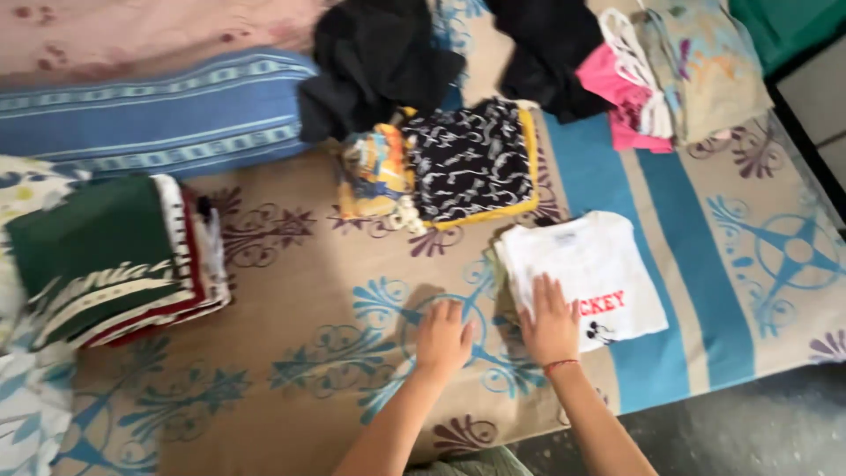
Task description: Folding t-shirts on a bed and placing them in a closet
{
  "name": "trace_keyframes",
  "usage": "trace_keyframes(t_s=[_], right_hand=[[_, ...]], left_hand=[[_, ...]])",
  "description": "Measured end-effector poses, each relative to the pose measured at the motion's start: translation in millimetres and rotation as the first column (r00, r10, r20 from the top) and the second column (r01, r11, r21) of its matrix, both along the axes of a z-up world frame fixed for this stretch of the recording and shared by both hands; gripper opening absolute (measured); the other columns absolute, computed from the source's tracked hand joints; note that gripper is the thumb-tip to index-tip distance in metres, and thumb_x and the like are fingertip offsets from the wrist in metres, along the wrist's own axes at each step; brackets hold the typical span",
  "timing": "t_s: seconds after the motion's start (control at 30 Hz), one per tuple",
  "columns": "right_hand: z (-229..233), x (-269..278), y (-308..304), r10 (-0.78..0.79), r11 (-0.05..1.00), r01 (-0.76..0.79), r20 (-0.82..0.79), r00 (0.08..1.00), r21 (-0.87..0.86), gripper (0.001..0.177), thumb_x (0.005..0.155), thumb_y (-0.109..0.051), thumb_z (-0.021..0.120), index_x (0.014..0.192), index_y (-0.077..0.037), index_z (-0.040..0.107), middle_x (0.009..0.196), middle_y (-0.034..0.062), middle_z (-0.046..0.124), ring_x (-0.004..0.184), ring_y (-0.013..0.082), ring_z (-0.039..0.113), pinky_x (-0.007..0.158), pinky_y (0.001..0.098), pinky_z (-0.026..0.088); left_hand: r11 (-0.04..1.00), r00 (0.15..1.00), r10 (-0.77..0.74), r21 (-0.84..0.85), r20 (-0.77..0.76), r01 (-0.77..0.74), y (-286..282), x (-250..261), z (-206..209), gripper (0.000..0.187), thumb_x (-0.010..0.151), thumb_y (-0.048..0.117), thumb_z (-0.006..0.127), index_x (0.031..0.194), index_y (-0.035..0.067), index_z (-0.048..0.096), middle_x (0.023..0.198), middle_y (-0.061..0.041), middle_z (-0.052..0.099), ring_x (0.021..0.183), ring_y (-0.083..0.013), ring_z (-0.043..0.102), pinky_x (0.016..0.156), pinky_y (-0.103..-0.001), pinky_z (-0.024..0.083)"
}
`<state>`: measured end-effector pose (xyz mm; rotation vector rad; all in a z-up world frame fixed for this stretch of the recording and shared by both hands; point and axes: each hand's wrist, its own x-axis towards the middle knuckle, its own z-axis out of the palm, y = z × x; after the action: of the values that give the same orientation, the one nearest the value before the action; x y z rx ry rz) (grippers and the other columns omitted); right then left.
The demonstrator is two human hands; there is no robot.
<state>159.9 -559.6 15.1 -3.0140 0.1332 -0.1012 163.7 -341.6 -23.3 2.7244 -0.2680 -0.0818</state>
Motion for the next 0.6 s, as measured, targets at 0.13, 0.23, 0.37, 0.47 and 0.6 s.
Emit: trace_keyframes(t_s=[0.13,0.23,0.37,0.47,0.6], right_hand=[[-85,-21,-116,-0.27,0.962,0.263,0.113,0.956,0.072,0.063,0.085,-0.037,0.069,0.144,-0.017,0.062,0.143,0.006,0.062,0.129,0.0239,0.063,0.095,0.0481,0.059],[-155,-38,-200,-0.627,0.771,0.62,0.002,0.779,0.146,0.078,0.072,-0.044,0.08,0.144,-0.018,0.064,0.149,0.009,0.049,0.124,0.039,0.062,0.099,0.0514,0.056],[-184,-38,-240,-0.842,0.182,0.795,-0.326,0.429,0.578,0.081,0.064,-0.038,0.089,0.132,-0.012,0.055,0.123,0.0148,0.054,0.102,0.0391,0.065,0.078,0.049,0.059],[-137,-32,-223,-0.796,-0.19,0.64,-0.498,0.343,0.744,0.082,0.066,-0.018,0.1,0.128,0.001,0.05,0.119,0.0252,0.05,0.086,0.0413,0.065,0.058,0.0502,0.063],[8,-5,-167,-0.797,-0.206,0.752,-0.553,0.242,0.626,0.059,0.072,-0.024,0.095,0.084,-0.011,0.039,0.066,0.0042,0.045,0.048,0.0143,0.04,0.042,0.0384,0.037]], left_hand=[[0.967,0.863,0.046,-0.193,-0.504,-0.164,-77,-18,-55,0.048,0.087,0.065,0.065,0.111,0.024,0.072,0.085,0.001,0.077,0.093,-0.0271,0.077,0.075,-0.044,0.062],[0.871,0.715,0.099,-0.288,-0.692,-0.399,-124,-36,-75,0.053,0.075,0.075,0.074,0.089,0.024,0.074,0.056,0.007,0.069,0.074,-0.0139,0.078,0.071,-0.028,0.061],[0.488,0.506,0.083,-0.407,-0.859,-0.772,-167,-49,-131,0.033,0.074,0.03,0.09,0.076,0.006,0.068,0.058,-0.002,0.058,0.042,-0.0173,0.063,0.036,-0.028,0.053],[0.227,0.405,0.134,-0.37,-0.904,-0.901,-166,-53,-138,0.039,0.07,0.004,0.094,0.086,-0.008,0.06,0.073,-0.011,0.053,0.047,-0.0252,0.065,0.04,-0.037,0.06],[-0.073,0.089,0.174,-0.103,-0.981,-0.992,-161,-38,-40,0.047,0.074,-0.007,0.091,0.091,0.003,0.049,0.097,-0.028,0.072,0.07,-0.0345,0.076,0.071,-0.046,0.07]])
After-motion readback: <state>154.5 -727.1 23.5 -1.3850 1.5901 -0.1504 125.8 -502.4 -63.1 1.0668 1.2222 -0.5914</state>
